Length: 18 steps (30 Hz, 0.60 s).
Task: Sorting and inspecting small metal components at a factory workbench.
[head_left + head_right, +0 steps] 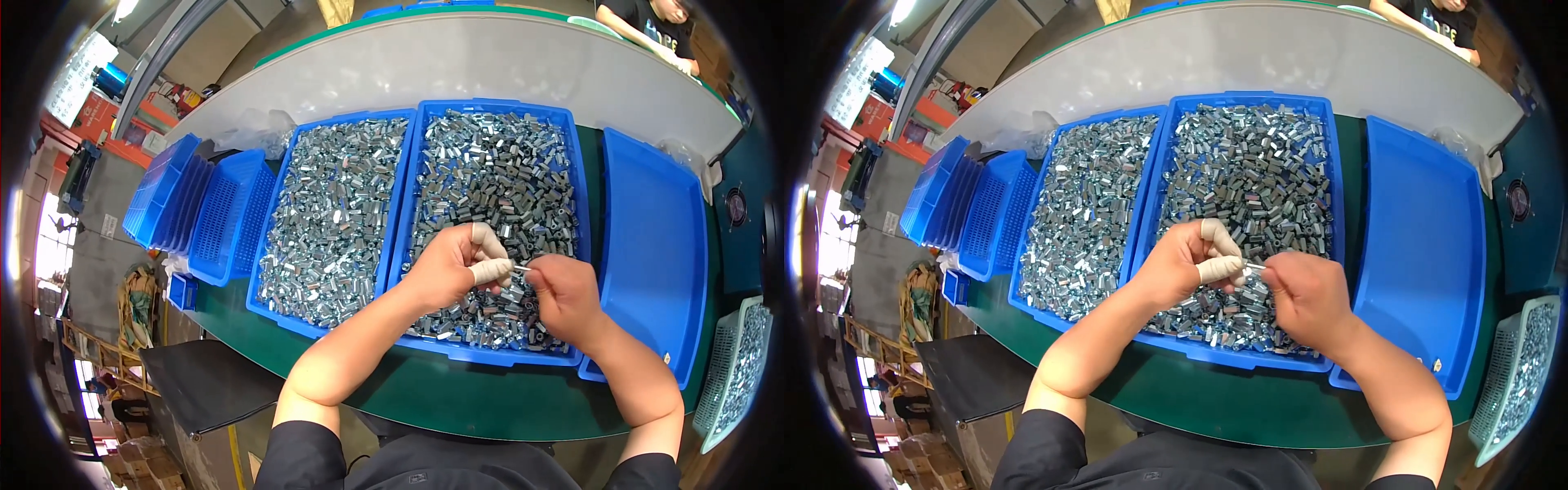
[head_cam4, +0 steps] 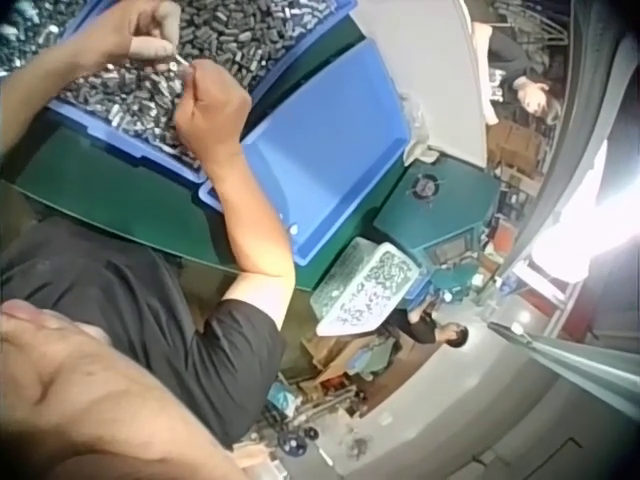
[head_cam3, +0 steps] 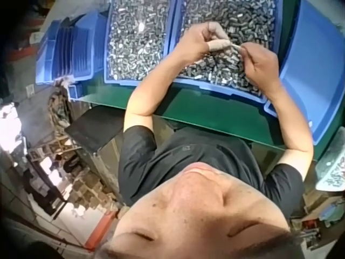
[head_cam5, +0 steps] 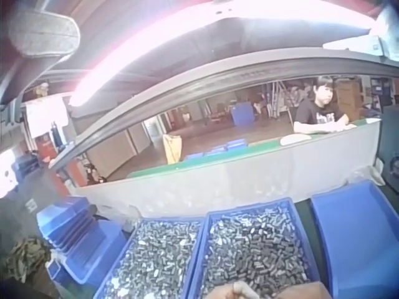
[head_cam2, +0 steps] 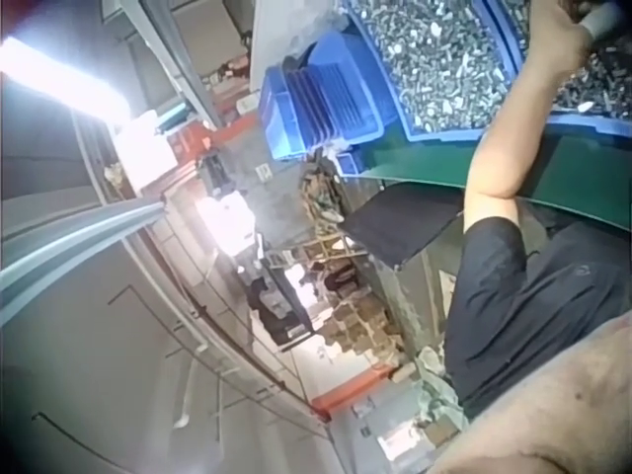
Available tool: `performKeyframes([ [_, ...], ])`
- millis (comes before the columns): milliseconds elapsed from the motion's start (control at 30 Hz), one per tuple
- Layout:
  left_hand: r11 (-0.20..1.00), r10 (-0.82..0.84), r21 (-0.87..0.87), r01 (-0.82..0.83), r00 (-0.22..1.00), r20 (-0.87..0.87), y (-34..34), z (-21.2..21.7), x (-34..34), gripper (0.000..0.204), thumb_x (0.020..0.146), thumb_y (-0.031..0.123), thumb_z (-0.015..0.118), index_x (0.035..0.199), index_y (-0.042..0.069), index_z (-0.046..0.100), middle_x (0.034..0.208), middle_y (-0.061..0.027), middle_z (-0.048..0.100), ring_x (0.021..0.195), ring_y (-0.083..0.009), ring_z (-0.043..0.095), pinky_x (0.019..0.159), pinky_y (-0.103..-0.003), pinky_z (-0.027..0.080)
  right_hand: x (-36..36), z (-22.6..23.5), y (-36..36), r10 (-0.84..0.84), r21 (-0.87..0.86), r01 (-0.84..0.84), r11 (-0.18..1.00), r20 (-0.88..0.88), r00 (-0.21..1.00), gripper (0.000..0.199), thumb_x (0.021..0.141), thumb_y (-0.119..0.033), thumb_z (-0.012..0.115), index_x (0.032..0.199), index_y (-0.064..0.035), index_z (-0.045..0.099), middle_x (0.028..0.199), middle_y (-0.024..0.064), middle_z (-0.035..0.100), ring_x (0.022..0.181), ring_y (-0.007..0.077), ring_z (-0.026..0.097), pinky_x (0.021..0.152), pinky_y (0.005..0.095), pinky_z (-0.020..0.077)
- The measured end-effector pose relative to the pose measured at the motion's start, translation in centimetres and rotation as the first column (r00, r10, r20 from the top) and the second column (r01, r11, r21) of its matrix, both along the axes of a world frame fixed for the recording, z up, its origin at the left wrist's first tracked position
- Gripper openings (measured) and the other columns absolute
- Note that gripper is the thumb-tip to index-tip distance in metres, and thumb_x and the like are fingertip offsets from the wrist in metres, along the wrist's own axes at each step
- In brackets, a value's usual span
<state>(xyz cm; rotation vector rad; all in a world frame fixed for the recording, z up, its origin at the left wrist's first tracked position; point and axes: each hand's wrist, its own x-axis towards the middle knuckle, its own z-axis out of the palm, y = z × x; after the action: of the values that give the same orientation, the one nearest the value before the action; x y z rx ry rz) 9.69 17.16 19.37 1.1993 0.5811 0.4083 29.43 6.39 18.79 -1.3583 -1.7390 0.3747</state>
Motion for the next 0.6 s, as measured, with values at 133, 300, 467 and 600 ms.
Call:
performKeyframes([
  [133, 0.973, -0.045, 0.226, 0.047, 0.999, -0.012, -0.4, -0.6, 0.3, 0.010, 0.096, 0.003, 0.070, 0.093, -0.001, 0.060, 0.090, -0.0108, 0.071, 0.081, -0.0146, 0.069, 0.070, -0.028, 0.058, -0.2, 0.0, -0.2, 0.008, -0.040, -0.007, 0.999, 0.019, 1.000, 0.013, 0.094, -0.009, 0.063, 0.082, -0.0025, 0.063, 0.069, 0.0150, 0.060, 0.060, 0.0350, 0.060, 0.054, 0.0429, 0.0447],
  [300, 0.784, 0.023, 0.621, 0.012, 0.999, -0.048, -1.2, -0.7, -0.1, 0.015, 0.091, -0.002, 0.074, 0.102, -0.003, 0.064, 0.091, -0.0087, 0.070, 0.090, -0.0153, 0.070, 0.079, -0.031, 0.059, 0.0, 0.6, -0.3, 0.043, -0.289, -0.116, 0.950, -0.250, 0.967, 0.026, 0.098, -0.011, 0.057, 0.075, 0.0001, 0.063, 0.063, 0.0109, 0.060, 0.054, 0.0221, 0.056, 0.054, 0.0350, 0.0431],
  [467, 0.770, 0.133, 0.634, -0.077, 0.990, -0.041, -1.6, 0.4, 1.0, 0.015, 0.089, 0.005, 0.078, 0.099, -0.002, 0.068, 0.090, -0.0086, 0.073, 0.084, -0.0154, 0.072, 0.076, -0.030, 0.059, 0.4, 0.6, -0.1, 0.007, -0.336, -0.113, 0.935, -0.301, 0.953, 0.029, 0.100, -0.015, 0.058, 0.075, -0.0002, 0.063, 0.063, 0.0130, 0.060, 0.054, 0.0246, 0.056, 0.054, 0.0365, 0.0426],
  [600, 0.665, 0.086, 0.747, -0.016, 0.995, -0.056, -0.8, 0.3, 0.5, 0.014, 0.088, 0.009, 0.079, 0.096, 0.000, 0.072, 0.084, -0.0071, 0.075, 0.075, -0.0118, 0.070, 0.071, -0.029, 0.058, 0.4, -0.2, -0.1, 0.041, -0.249, -0.111, 0.962, -0.268, 0.963, 0.031, 0.101, -0.015, 0.056, 0.075, 0.0004, 0.062, 0.061, 0.0098, 0.058, 0.054, 0.0189, 0.054, 0.053, 0.0336, 0.0413],
])
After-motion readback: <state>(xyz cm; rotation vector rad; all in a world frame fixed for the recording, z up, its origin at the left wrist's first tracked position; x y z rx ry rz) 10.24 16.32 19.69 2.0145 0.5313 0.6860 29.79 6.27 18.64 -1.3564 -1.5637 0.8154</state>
